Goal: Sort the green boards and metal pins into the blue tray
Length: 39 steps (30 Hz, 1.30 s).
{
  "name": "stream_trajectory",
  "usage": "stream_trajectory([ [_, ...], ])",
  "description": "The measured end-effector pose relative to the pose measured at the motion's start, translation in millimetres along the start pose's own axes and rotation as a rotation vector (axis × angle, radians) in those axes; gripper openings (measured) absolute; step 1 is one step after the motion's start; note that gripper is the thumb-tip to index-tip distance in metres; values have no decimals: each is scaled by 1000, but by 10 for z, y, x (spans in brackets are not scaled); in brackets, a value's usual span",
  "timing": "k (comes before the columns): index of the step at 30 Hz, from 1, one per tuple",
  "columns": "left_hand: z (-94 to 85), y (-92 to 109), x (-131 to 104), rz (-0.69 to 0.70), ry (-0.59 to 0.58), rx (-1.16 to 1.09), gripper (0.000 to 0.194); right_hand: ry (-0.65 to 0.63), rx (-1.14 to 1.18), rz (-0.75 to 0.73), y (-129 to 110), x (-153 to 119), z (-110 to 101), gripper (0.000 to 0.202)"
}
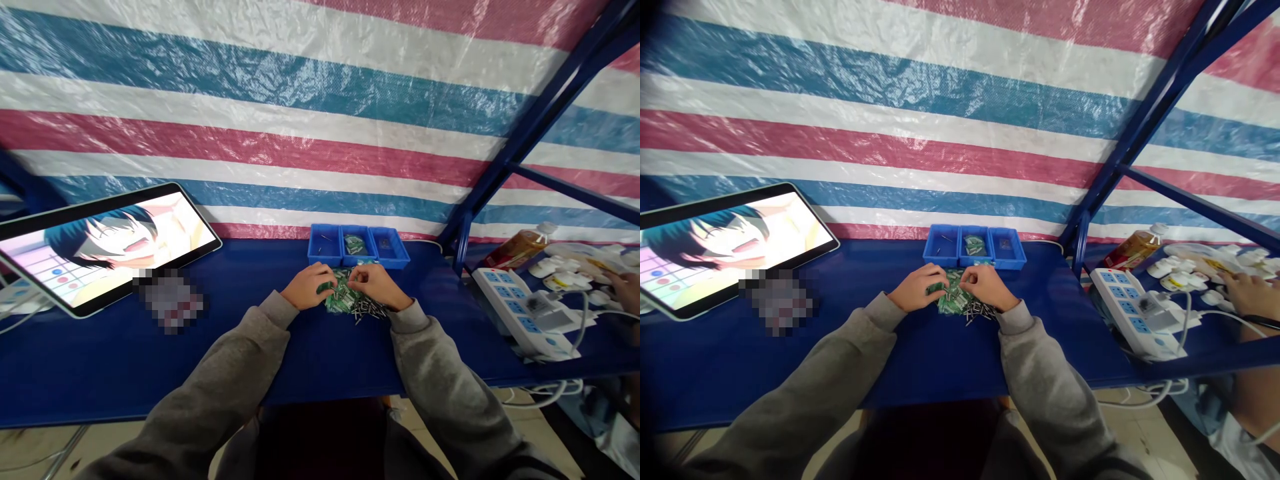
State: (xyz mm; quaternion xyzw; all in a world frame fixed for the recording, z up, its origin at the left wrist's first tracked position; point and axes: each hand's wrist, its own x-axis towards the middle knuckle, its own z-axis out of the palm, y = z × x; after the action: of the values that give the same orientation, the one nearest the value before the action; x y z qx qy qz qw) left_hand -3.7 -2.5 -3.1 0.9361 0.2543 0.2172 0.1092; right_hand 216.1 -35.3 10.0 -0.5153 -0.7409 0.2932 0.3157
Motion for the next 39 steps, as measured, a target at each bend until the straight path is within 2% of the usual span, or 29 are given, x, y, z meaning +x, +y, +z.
stream_trajectory([
  [11,53,-40,-18,95,22,71,13,-17,-48,-59,-34,-7,12,19],
  [26,71,-40,-20,94,38,106,18,-161,-80,-31,-77,-19,32,11],
  [32,76,-39,-12,101,83,108,24,-153,-92,-38,-81,-20,34,11],
  [39,89,21,9,66,197,90,27,-59,-107,-100,-45,-8,55,10],
])
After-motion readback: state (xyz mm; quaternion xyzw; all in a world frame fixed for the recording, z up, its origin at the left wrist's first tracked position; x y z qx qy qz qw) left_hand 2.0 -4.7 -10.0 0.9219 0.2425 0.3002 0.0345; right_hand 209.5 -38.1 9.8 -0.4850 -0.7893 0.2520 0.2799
